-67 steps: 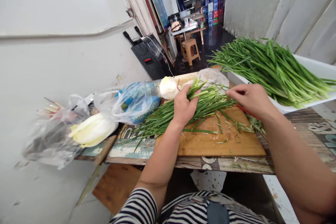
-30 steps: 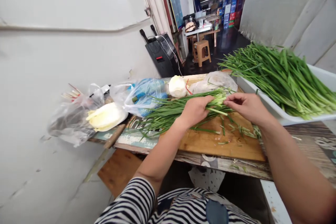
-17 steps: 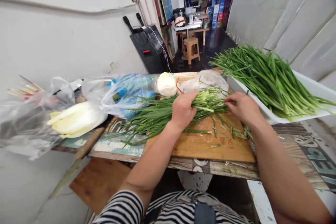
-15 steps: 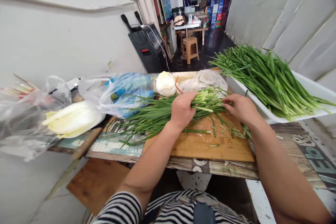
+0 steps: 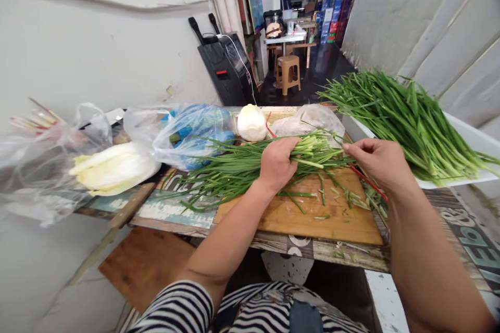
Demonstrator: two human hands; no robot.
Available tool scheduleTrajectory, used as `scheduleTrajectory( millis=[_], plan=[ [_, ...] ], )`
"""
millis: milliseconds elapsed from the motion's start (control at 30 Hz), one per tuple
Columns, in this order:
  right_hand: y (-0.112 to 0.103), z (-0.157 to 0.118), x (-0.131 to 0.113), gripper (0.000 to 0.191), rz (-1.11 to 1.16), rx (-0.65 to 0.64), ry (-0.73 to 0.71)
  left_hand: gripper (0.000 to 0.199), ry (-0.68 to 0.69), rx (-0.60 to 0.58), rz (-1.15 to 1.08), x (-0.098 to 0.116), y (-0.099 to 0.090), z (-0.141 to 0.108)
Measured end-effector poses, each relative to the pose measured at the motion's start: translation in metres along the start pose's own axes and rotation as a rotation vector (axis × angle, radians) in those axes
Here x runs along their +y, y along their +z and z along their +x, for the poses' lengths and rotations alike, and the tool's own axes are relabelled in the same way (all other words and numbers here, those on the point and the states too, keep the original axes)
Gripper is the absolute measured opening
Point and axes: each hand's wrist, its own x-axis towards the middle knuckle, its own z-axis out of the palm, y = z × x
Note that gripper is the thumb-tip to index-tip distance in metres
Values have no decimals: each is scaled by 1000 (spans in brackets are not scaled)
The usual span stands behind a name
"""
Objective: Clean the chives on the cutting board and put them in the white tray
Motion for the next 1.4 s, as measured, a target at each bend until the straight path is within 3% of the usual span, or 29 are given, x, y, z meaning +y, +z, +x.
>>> scheduleTrajectory(
  millis=[133,267,433,500,600,733,867,1100,1267,1400],
  plan=[
    [7,-5,-10,37,162,-60,-20,34,41,-18,-25,3,-2,-1],
    [28,-9,-20,33,318,-77,-75,36,37,-167,-63,11,-3,-1],
    [39,-6,-15,28,375,29,-104,34,89,-299,-128,15,-3,0],
    [31,0,-5,25,279,148,-100,32,84,-298,-102,13,-3,1],
    [18,10,16,18,-105,234,-153,31,32,-198,-100,10,-4,1],
    [16,18,36,17,-575,-29,-252,25,-22,-95,-140,9,-5,-1],
    [26,17,38,25,-681,-114,-288,23,-32,-46,-167,9,-4,-2],
    [21,17,27,19,-361,-170,-103,29,-1,-56,-144,6,-1,-3],
    [18,12,17,31,14,-196,-35,32,22,-71,-113,5,1,-3],
    [19,1,-5,39,295,-156,-31,27,-9,-166,-136,11,-3,-1]
  ],
)
